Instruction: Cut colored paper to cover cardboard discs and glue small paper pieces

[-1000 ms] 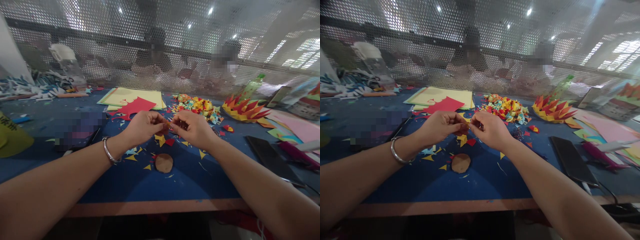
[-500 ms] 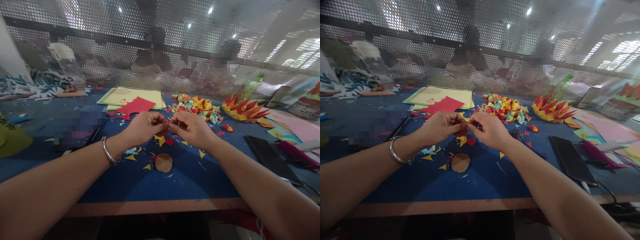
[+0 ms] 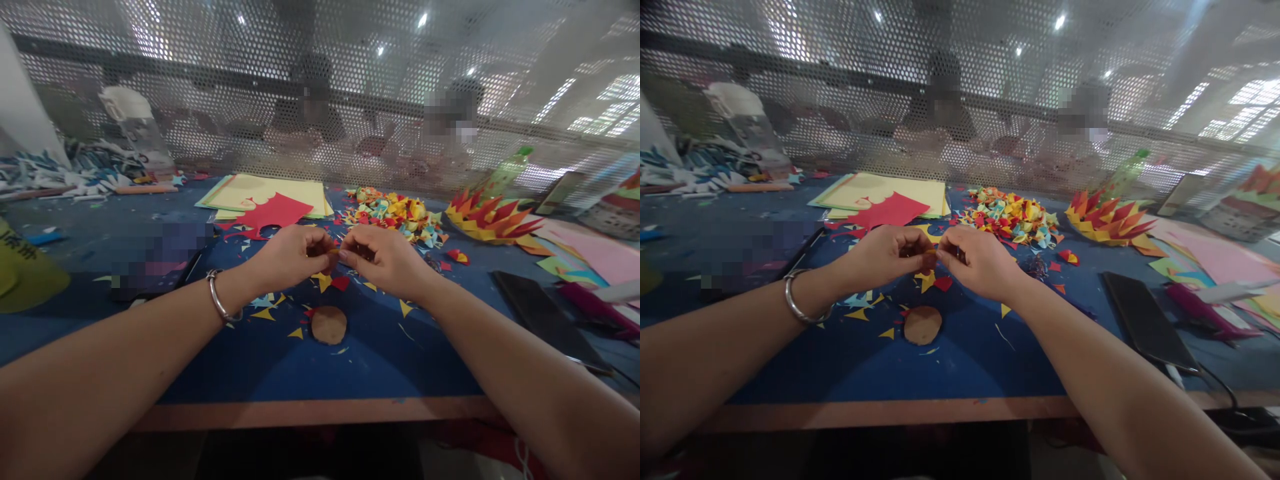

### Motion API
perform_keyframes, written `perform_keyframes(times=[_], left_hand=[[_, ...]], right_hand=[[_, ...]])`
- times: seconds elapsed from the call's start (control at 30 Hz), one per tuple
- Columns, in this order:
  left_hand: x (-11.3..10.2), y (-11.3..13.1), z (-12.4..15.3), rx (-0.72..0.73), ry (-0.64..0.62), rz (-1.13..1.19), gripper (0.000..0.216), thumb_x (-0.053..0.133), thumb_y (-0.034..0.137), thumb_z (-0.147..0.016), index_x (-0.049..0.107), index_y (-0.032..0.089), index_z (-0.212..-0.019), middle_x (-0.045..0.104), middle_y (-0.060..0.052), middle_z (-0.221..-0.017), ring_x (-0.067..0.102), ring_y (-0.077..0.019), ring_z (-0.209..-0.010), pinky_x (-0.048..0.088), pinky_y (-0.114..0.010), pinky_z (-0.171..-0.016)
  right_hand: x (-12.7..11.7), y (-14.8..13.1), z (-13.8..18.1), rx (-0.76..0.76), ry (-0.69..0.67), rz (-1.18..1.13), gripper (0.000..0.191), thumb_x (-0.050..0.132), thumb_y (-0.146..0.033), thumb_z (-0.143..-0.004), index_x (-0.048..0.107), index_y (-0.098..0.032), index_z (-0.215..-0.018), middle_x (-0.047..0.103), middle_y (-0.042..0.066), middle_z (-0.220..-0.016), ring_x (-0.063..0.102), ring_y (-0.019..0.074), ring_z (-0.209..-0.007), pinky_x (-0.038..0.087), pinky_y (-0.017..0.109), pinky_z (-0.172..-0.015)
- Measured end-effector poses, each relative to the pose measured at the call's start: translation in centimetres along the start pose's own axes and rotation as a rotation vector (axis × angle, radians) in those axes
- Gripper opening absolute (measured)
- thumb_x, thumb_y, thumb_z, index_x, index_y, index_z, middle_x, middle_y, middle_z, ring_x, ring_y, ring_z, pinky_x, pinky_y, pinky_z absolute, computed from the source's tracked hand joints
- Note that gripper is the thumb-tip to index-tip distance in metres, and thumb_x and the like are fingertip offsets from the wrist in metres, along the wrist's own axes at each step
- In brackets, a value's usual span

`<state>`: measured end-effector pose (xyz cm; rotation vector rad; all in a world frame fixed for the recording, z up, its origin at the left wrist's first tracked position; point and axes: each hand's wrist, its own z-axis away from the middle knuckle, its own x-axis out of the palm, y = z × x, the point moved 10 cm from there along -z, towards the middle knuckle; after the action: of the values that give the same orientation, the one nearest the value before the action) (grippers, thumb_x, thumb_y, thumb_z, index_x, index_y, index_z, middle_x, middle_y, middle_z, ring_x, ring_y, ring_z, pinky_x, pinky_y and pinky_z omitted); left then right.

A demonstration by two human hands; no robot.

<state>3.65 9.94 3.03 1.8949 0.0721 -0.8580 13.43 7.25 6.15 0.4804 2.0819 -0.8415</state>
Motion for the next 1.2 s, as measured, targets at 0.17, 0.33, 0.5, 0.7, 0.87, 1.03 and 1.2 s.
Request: perform_keyframes(times=[0.17, 0.33, 0.5, 0.7, 0.87, 1.03, 1.2], left_hand=[[0.4, 0.0, 0.1, -0.014, -0.056, -0.001, 0.014, 0.064, 0.030, -0.084, 0.066, 0.017, -0.080, 0.074, -0.002, -0.071, 0.067, -0.0133, -0.064, 0.047, -0.024, -0.059], [0.4, 0.6, 0.1, 0.014, -0.066, -0.085, 0.017, 0.061, 0.032, -0.088, 0.065, 0.018, -0.079, 0.074, -0.001, -0.071, 0.066, -0.0128, -0.063, 0.045, -0.024, -0.058], [-0.1, 0.6, -0.1, 0.045, 0.016, -0.118, 0.017, 0.058, 0.033, -0.089, 0.062, 0.019, -0.081, 0.073, -0.003, -0.073, 0.064, -0.0132, -0.063, 0.044, -0.025, -0.058], [0.1, 0.5, -0.2, 0.060, 0.019, -0.067, 0.017, 0.056, 0.033, -0.091, 0.059, 0.019, -0.082, 0.072, -0.003, -0.075, 0.064, -0.0152, -0.066, 0.047, -0.027, -0.061], [0.1, 0.9, -0.1, 0.085, 0.019, -0.081, 0.014, 0.055, 0.029, -0.091, 0.060, 0.018, -0.084, 0.070, -0.002, -0.074, 0.063, -0.0136, -0.065, 0.045, -0.025, -0.060], [0.0, 0.8, 0.0, 0.054, 0.019, -0.109, 0.016, 0.055, 0.033, -0.092, 0.060, 0.019, -0.086, 0.070, 0.000, -0.073, 0.064, -0.0129, -0.064, 0.044, -0.024, -0.059], [-0.1, 0.6, 0.0, 0.035, 0.014, -0.084, 0.014, 0.056, 0.033, -0.092, 0.059, 0.020, -0.088, 0.071, 0.001, -0.071, 0.066, -0.0128, -0.062, 0.045, -0.023, -0.058]], right_hand=[[0.1, -0.1, 0.0, -0.004, -0.017, 0.001, 0.014, 0.058, -0.023, -0.093, 0.057, -0.017, -0.080, 0.052, 0.000, -0.072, 0.046, 0.0120, -0.065, 0.035, 0.027, -0.060], [0.1, 0.0, 0.1, 0.002, -0.021, -0.022, 0.015, 0.058, -0.025, -0.093, 0.056, -0.018, -0.080, 0.051, -0.001, -0.070, 0.045, 0.0119, -0.064, 0.035, 0.026, -0.059], [0.2, 0.6, 0.2, 0.055, -0.041, -0.068, 0.013, 0.059, -0.026, -0.093, 0.057, -0.018, -0.082, 0.051, -0.002, -0.068, 0.046, 0.0112, -0.062, 0.035, 0.026, -0.058], [0.0, 0.5, 0.1, 0.038, -0.023, -0.056, 0.013, 0.059, -0.024, -0.091, 0.056, -0.018, -0.080, 0.050, -0.002, -0.070, 0.045, 0.0102, -0.062, 0.035, 0.026, -0.059], [-0.2, 0.2, 0.1, 0.011, -0.004, -0.039, 0.012, 0.059, -0.020, -0.088, 0.053, -0.018, -0.078, 0.050, -0.002, -0.070, 0.045, 0.0100, -0.063, 0.036, 0.026, -0.059], [-0.3, 0.2, 0.1, 0.012, 0.006, -0.022, 0.012, 0.058, -0.019, -0.087, 0.053, -0.019, -0.076, 0.050, -0.002, -0.069, 0.044, 0.0098, -0.062, 0.036, 0.026, -0.059], [-0.4, 0.5, 0.1, 0.028, 0.019, -0.034, 0.012, 0.057, -0.019, -0.088, 0.054, -0.019, -0.077, 0.051, -0.002, -0.070, 0.044, 0.0093, -0.060, 0.036, 0.026, -0.058]])
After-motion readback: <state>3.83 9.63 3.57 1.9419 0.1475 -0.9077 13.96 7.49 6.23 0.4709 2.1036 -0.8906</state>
